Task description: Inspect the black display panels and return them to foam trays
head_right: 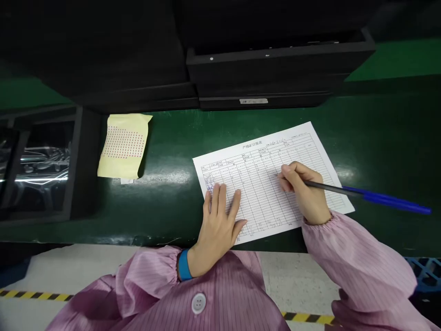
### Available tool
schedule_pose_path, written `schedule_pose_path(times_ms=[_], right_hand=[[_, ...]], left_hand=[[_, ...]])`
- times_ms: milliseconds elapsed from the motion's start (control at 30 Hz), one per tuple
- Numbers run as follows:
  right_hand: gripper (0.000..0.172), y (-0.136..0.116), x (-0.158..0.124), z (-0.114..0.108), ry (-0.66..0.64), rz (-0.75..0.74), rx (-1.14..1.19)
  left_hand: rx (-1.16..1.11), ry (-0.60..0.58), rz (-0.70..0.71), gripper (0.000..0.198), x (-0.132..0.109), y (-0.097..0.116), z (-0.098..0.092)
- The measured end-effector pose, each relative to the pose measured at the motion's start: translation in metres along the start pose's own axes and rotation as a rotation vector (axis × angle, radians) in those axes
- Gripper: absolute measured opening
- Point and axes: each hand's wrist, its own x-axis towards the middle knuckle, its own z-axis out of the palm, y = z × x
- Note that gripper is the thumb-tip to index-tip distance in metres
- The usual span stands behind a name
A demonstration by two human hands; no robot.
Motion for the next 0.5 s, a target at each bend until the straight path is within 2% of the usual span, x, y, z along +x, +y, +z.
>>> schedule_pose_path(times_ms=[133,233,333,500], right_hand=[[0.026,-0.001,0.017,-0.006,0.031,0.112,0.061],[0.032,-0.003,0.028,-0.007,0.041,0.136,0.056],[0.036,-0.002,0.035,0.0,0.098,0.071,0.046],[0.027,0.002,0.039,0.011,0.146,-0.102,-0.071]], left_hand=[[0.037,-0.016,0.008,0.064,0.0,-0.002,-0.002],[0.016,-0.012,0.004,0.064,-0.001,-0.001,0.0],[-0.014,-0.007,0.001,0.062,-0.002,-0.001,0.002],[-0.043,-0.003,0.002,0.063,-0.005,-0.001,0.004]])
